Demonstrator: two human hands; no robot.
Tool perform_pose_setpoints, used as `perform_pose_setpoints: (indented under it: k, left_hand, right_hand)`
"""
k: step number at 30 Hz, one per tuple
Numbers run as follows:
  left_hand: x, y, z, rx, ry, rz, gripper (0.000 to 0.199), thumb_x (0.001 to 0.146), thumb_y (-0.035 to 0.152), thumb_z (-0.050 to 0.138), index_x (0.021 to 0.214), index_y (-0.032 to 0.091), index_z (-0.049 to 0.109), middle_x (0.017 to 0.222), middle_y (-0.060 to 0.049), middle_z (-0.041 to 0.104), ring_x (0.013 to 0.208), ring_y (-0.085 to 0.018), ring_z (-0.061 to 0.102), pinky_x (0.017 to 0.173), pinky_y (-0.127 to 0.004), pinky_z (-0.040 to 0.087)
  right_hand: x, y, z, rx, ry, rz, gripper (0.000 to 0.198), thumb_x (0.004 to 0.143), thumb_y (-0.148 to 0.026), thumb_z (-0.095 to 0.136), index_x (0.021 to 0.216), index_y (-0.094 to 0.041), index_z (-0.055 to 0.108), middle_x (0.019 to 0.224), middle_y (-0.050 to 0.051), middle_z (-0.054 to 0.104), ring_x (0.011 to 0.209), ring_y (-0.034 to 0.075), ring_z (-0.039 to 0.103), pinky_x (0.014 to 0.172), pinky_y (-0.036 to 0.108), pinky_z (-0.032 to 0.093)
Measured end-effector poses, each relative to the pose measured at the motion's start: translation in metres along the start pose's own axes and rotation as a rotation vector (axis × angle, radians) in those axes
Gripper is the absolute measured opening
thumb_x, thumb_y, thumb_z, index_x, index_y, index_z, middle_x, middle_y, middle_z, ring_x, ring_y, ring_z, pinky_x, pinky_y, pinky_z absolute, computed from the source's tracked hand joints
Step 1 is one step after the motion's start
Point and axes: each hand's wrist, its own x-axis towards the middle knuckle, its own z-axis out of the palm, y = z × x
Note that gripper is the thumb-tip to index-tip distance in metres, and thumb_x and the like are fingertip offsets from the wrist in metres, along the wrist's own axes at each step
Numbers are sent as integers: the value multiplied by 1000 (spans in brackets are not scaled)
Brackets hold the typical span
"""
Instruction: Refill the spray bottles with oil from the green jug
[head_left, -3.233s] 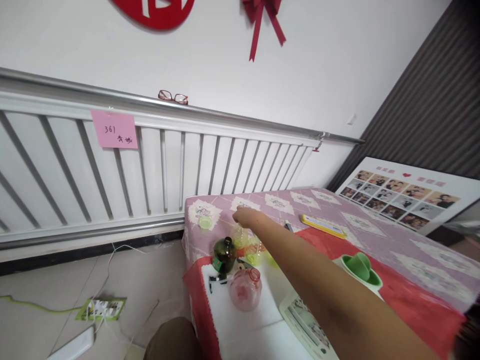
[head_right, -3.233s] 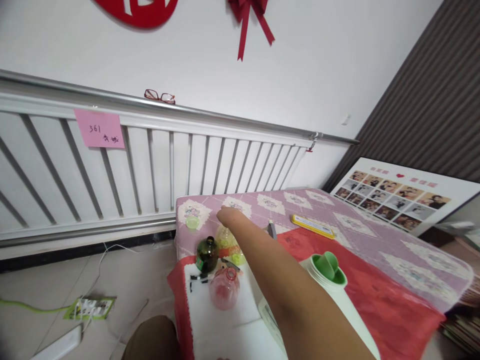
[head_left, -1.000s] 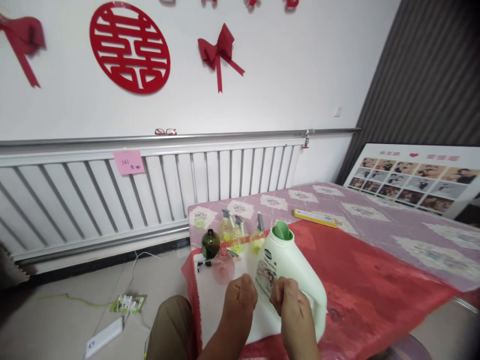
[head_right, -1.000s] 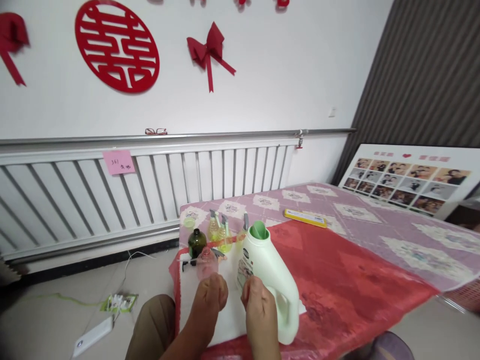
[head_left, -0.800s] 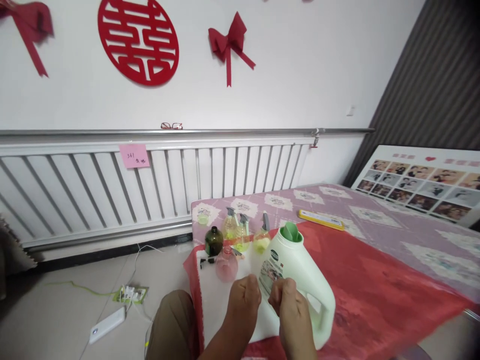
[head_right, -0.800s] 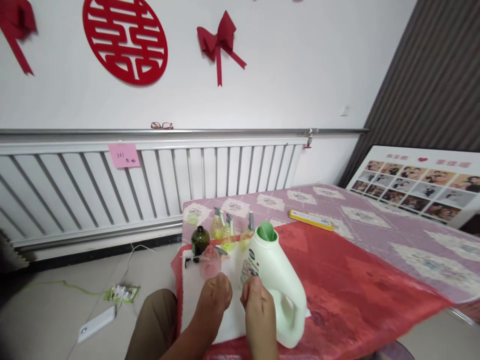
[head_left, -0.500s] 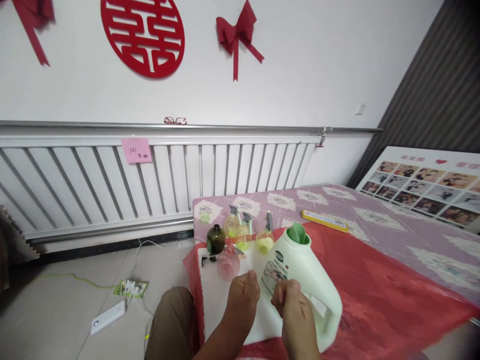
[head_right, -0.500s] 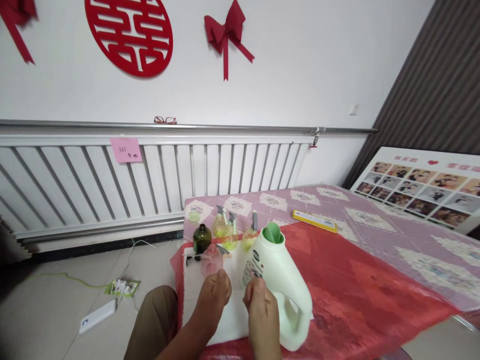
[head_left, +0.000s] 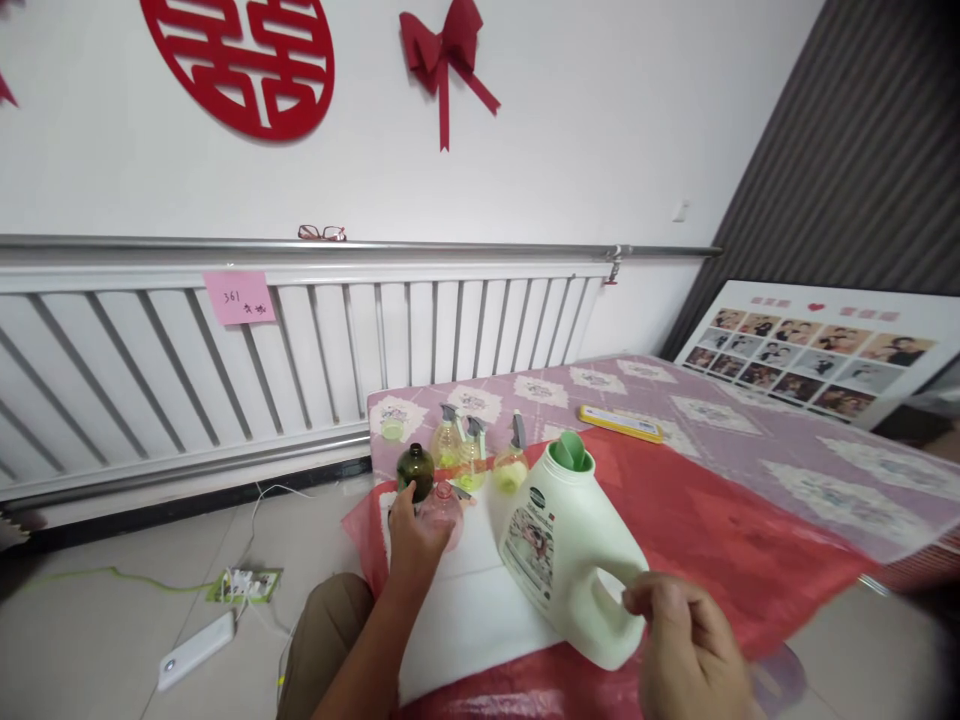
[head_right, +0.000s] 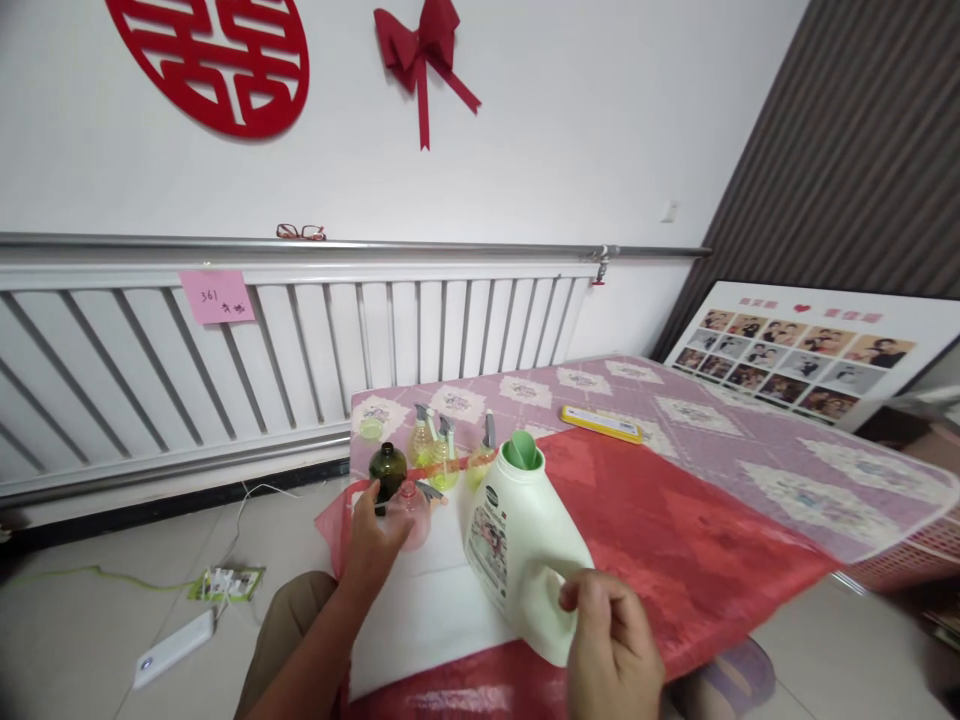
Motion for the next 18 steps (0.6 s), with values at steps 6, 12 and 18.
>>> perform_pose_setpoints:
  k: [6, 12, 18]
  left_hand:
    - [-4, -22, 26, 23, -78, 49, 88, 59, 24, 76, 139, 11, 42, 143, -18, 51, 136, -37, 44, 117, -49, 32]
    - [-7, -32, 33, 37, -72, 74, 88, 61, 21, 74, 141, 17, 40, 143, -15, 52, 135, -35, 46, 118, -50, 32]
    - [-7, -27, 26, 35, -79, 120, 86, 63, 23, 72, 142, 14, 37, 145, -18, 49, 136, -37, 45, 118, -53, 32]
  right_hand:
    - [19, 24, -9, 126, 110, 82, 42, 79, -57, 65, 100, -21, 59, 99, 4, 65, 92, 22, 61, 85, 37, 47]
    - [21, 47, 2, 60, -131, 142, 58, 73, -62, 66, 114, -20, 58, 110, 8, 66, 97, 26, 62, 82, 38, 50]
    - [18, 58, 4, -47, -150, 152, 54, 70, -58, 67, 107, -20, 61, 96, 5, 72, 87, 25, 65, 74, 34, 52]
